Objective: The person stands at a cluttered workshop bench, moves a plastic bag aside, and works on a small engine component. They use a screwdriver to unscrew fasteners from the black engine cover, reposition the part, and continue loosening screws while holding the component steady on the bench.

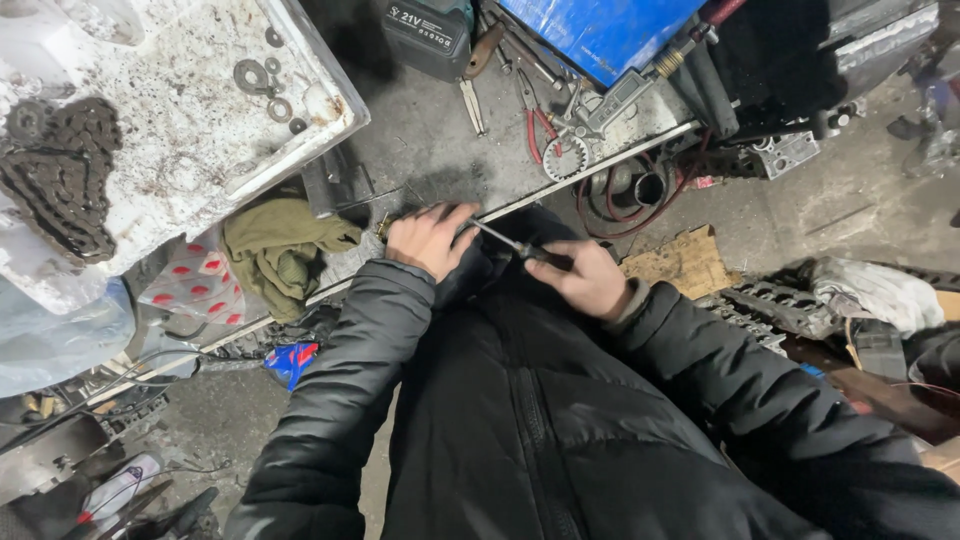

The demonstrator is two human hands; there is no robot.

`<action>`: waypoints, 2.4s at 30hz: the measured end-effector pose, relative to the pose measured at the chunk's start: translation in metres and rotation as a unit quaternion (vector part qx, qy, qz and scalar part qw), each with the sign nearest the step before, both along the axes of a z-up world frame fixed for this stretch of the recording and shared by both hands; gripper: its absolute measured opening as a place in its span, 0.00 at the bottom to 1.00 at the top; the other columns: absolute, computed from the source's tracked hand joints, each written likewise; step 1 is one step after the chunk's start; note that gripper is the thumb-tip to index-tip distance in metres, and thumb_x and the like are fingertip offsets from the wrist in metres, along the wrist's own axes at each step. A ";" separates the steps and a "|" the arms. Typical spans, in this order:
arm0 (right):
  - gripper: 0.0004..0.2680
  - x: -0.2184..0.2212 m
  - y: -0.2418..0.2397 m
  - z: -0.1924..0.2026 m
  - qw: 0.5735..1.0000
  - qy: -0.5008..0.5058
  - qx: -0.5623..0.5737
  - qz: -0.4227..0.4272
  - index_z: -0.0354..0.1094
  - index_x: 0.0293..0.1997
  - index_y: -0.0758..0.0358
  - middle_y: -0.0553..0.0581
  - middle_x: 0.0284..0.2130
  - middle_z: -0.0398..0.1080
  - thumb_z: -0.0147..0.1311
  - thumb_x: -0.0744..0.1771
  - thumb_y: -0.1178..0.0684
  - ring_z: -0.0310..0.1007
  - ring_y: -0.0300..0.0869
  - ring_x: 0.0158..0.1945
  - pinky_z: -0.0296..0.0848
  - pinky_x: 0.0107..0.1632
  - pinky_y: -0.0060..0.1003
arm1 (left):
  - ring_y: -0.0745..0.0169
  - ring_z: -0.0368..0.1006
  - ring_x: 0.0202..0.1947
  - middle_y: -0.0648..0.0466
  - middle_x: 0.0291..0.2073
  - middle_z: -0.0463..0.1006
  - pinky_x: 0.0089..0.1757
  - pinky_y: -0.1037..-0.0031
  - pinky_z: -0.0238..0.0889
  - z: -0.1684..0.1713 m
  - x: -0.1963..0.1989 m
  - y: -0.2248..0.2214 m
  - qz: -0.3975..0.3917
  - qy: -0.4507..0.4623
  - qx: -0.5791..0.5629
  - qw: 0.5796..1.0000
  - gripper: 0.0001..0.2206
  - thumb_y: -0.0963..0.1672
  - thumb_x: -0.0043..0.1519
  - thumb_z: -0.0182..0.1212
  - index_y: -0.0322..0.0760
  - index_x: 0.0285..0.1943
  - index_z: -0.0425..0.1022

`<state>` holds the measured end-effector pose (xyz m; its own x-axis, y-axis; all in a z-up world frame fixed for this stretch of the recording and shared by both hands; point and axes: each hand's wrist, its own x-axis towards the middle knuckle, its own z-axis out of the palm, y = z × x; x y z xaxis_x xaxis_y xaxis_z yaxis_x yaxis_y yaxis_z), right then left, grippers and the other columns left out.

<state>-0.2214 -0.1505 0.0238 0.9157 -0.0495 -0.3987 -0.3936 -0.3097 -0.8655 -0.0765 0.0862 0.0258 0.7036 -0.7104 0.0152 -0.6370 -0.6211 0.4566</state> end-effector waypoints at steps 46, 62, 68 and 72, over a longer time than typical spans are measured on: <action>0.20 0.010 0.007 0.015 0.751 -0.267 -0.548 0.254 0.66 0.67 0.54 0.56 0.35 0.67 0.60 0.66 0.52 0.75 0.44 0.26 0.72 0.22 0.40 | 0.37 0.77 0.32 0.48 0.38 0.80 0.34 0.50 0.68 -0.033 -0.002 -0.016 0.027 -0.002 0.044 0.999 0.14 0.51 0.63 0.61 0.51 0.56 0.70; 0.19 0.037 -0.018 0.033 0.781 -0.351 -0.450 0.254 0.69 0.62 0.59 0.59 0.31 0.68 0.58 0.65 0.45 0.74 0.48 0.24 0.70 0.24 0.40 | 0.32 0.76 0.32 0.39 0.31 0.80 0.35 0.47 0.68 -0.028 0.010 -0.009 0.069 0.017 0.051 0.996 0.26 0.53 0.64 0.64 0.56 0.71 0.62; 0.21 0.028 -0.013 0.010 0.750 -0.326 -0.479 0.318 0.69 0.64 0.61 0.57 0.32 0.69 0.59 0.63 0.52 0.70 0.43 0.18 0.69 0.21 0.39 | 0.30 0.76 0.30 0.38 0.31 0.81 0.34 0.48 0.69 -0.022 0.003 0.002 0.062 0.032 0.001 0.998 0.39 0.52 0.61 0.67 0.47 0.80 0.49; 0.12 0.019 -0.010 -0.016 0.908 -0.296 -0.244 0.170 0.69 0.58 0.57 0.56 0.31 0.71 0.60 0.71 0.46 0.75 0.46 0.32 0.74 0.34 0.37 | 0.33 0.77 0.32 0.40 0.33 0.81 0.34 0.50 0.69 -0.020 -0.003 0.004 0.092 0.026 -0.036 0.995 0.43 0.52 0.58 0.71 0.45 0.80 0.48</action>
<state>-0.2021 -0.1604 0.0080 0.9578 0.2380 0.1613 0.2860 -0.7297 -0.6211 -0.0794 0.0899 0.0060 0.8230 -0.5677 0.0208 -0.4895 -0.6901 0.5331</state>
